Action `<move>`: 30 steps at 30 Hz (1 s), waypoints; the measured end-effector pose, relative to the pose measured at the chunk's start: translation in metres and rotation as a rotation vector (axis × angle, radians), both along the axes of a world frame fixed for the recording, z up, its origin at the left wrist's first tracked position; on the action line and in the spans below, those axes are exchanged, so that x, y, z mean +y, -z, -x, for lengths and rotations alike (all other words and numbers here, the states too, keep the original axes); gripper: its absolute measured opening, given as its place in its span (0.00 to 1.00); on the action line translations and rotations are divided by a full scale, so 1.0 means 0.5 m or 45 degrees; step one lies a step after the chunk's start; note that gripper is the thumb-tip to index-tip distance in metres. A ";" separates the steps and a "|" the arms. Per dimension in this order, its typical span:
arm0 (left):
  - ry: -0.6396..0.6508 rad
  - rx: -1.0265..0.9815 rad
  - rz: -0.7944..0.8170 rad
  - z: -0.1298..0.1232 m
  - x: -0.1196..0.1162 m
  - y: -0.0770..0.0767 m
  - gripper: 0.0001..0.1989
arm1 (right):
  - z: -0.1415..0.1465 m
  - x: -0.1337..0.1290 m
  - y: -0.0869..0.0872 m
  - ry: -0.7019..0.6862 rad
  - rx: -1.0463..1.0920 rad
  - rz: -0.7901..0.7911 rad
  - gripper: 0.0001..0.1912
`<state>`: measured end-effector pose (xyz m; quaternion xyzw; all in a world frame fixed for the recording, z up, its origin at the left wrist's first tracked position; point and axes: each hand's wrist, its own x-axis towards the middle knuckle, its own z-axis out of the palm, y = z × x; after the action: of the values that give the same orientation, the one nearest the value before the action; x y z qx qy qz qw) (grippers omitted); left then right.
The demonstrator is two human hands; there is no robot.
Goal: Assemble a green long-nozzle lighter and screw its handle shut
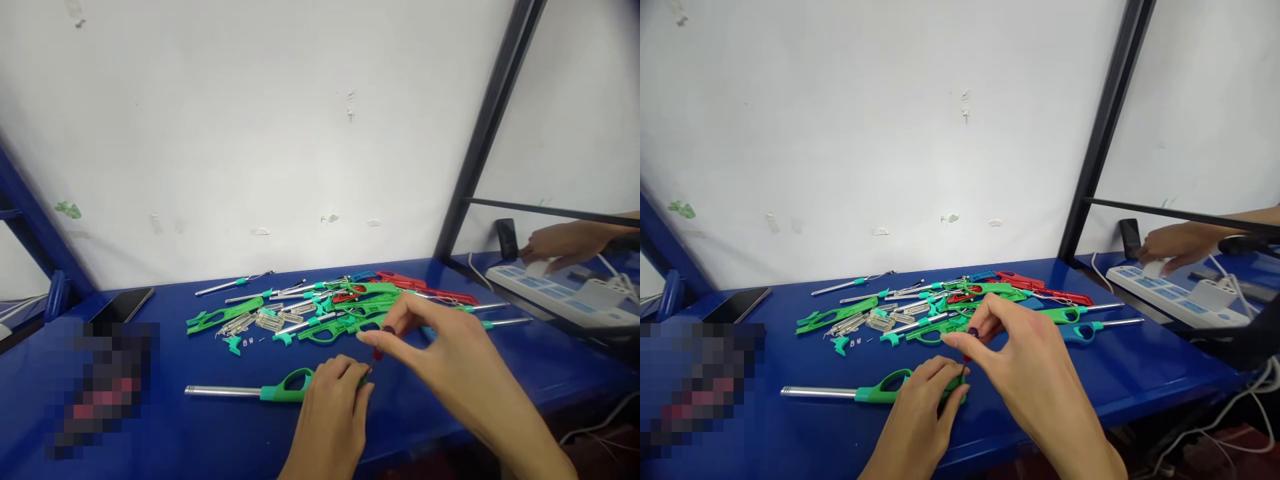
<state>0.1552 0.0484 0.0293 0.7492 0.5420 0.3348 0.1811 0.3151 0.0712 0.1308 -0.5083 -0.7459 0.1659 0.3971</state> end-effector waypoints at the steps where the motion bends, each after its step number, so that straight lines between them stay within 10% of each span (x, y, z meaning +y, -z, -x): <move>1: 0.000 -0.002 0.002 0.000 0.000 0.000 0.14 | -0.001 -0.001 0.003 0.011 -0.033 0.004 0.16; 10: 0.003 -0.007 0.007 0.001 0.000 0.002 0.16 | -0.037 -0.006 0.000 -0.576 0.060 0.139 0.11; 18: -0.015 0.041 0.009 -0.002 -0.008 -0.018 0.14 | 0.028 0.013 0.000 -0.241 0.184 0.020 0.03; 25: 0.004 0.046 0.020 0.000 -0.009 -0.017 0.15 | -0.016 -0.007 -0.009 -0.427 0.158 0.140 0.08; 30: -0.011 0.039 0.027 -0.001 -0.009 -0.015 0.13 | 0.003 0.002 0.005 -0.140 0.091 0.004 0.05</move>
<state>0.1557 0.0439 0.0368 0.7500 0.5515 0.3181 0.1794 0.3134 0.0724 0.1283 -0.4611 -0.7577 0.2067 0.4130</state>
